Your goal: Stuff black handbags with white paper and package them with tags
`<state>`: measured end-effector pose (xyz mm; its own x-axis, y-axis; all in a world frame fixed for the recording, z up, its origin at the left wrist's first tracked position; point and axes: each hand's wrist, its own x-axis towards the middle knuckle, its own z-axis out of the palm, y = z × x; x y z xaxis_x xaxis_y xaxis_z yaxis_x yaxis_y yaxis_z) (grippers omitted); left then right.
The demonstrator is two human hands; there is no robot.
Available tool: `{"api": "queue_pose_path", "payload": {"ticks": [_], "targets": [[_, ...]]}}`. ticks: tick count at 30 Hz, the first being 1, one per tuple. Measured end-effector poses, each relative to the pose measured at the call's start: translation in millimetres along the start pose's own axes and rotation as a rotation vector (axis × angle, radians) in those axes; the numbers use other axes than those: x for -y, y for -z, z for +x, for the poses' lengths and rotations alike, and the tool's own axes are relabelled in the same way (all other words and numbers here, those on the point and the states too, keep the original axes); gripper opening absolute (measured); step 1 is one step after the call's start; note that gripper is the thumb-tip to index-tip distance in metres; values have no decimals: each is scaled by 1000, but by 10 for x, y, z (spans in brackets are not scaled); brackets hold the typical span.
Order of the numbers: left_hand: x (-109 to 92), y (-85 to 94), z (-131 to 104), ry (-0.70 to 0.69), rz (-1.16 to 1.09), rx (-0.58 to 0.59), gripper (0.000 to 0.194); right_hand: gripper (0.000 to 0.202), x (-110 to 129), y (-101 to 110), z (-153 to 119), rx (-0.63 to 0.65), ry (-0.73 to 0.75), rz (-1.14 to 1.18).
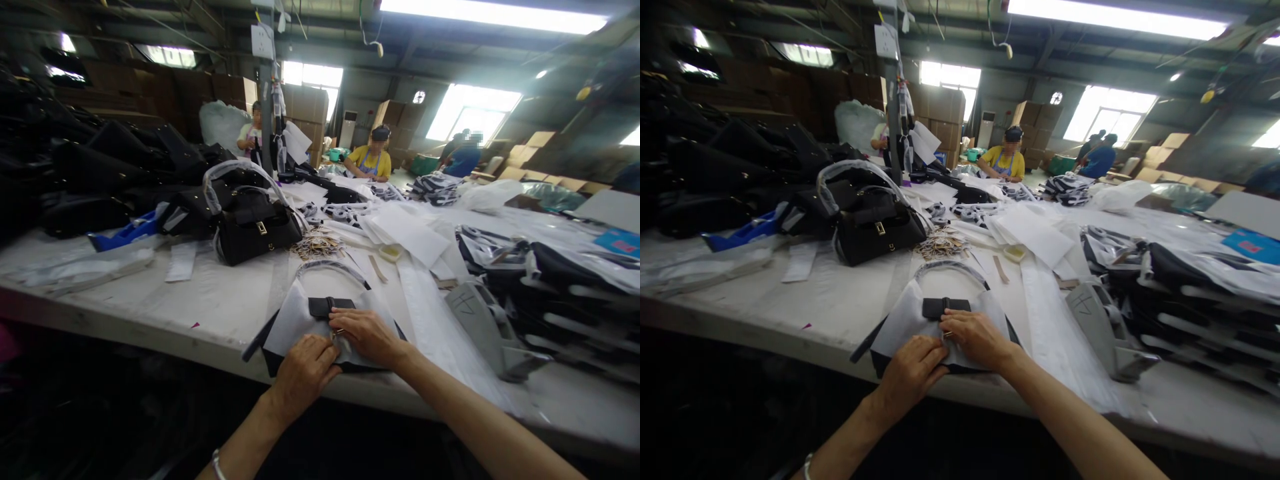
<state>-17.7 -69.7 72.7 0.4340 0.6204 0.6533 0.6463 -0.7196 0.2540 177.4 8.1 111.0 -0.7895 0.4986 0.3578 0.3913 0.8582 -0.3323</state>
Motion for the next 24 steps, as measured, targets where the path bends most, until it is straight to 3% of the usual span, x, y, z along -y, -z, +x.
{"api": "queue_pose_path", "payload": {"ticks": [5,11,14,18,24], "targets": [[-40,-96,-11,6,29,-79,9,32,77,-29,7,113,-46,40],[-50,-115,2,-19,36,-88,12,22,158,-42,46,109,-329,59],[-50,-110,-16,-10,8,-115,11,15,179,-2,36,95,-257,107],[-44,-118,-54,26,-10,-139,11,28,155,48,-30,147,-126,213],[-3,-131,-69,104,-22,-120,21,22,82,12,-32,76,-268,247]]}}
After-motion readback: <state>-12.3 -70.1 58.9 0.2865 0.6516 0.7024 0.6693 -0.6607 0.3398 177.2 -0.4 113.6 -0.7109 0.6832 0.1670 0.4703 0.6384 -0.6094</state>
